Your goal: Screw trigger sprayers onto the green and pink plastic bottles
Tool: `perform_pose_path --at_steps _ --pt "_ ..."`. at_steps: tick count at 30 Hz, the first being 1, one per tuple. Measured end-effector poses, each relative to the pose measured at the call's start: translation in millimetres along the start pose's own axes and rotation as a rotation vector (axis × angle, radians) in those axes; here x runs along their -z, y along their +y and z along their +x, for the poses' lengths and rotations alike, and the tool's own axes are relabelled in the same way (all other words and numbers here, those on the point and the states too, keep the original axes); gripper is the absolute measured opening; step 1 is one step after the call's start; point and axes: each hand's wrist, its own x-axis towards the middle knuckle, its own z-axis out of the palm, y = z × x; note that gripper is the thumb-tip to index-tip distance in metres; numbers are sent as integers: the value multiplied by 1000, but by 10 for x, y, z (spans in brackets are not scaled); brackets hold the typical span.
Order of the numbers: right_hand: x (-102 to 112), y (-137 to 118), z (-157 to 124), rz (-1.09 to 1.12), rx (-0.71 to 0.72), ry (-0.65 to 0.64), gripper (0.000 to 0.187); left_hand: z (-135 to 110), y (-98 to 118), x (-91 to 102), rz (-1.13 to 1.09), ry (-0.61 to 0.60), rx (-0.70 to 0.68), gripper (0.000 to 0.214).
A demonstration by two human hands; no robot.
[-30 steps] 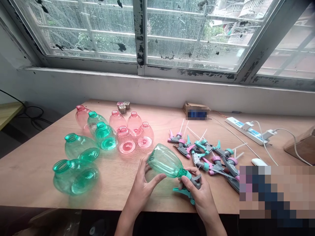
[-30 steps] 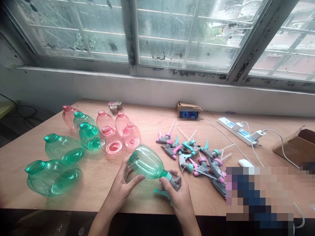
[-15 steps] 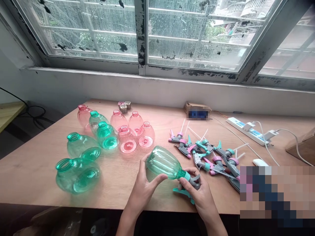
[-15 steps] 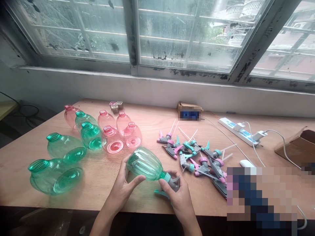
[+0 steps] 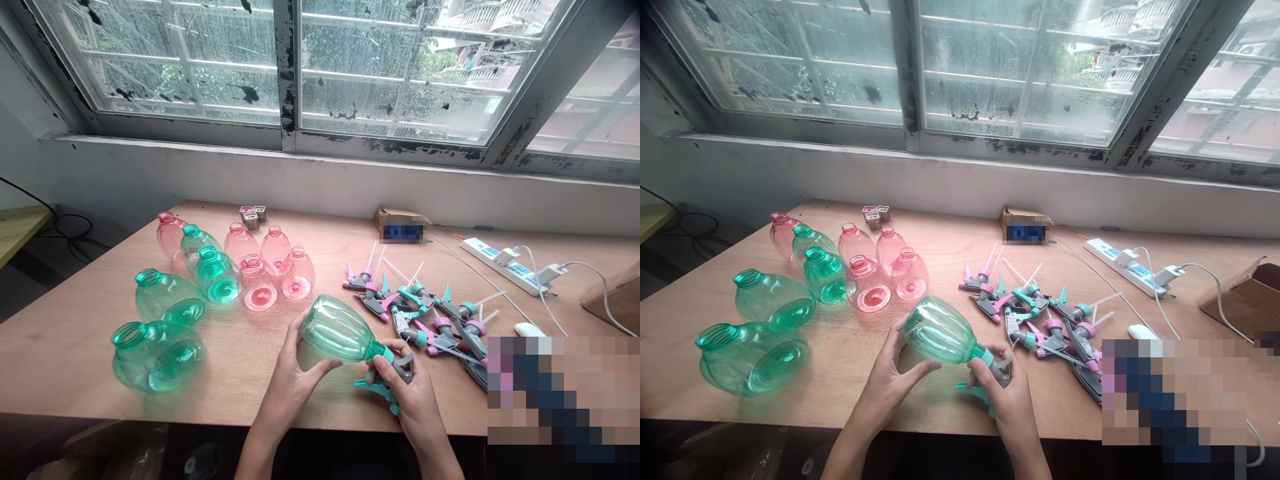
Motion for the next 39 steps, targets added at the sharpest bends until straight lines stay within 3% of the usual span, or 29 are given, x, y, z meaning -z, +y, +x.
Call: perform_pose_path --at_steps 4,8,16,22,28,33,39 --pt "-28 -23 -19 -25 9 19 37 -29 16 8 -8 -31 12 79" --pt "-96 -73 -54 -52 -17 50 41 -15 6 17 -18 17 20 70" --pt "-89 -79 -51 -3 -25 57 41 14 -44 25 88 37 -120 71" --pt "-106 -78 -63 -30 -17 48 40 -7 -26 15 65 9 -40 80" --pt "-51 -31 -43 -69 -2 19 37 11 24 8 30 55 -53 68" --pt "24 13 -7 -63 9 -24 37 26 -48 18 56 44 -95 72" --pt "-42 -32 -42 -62 1 27 38 32 -109 30 70 36 -147 70"
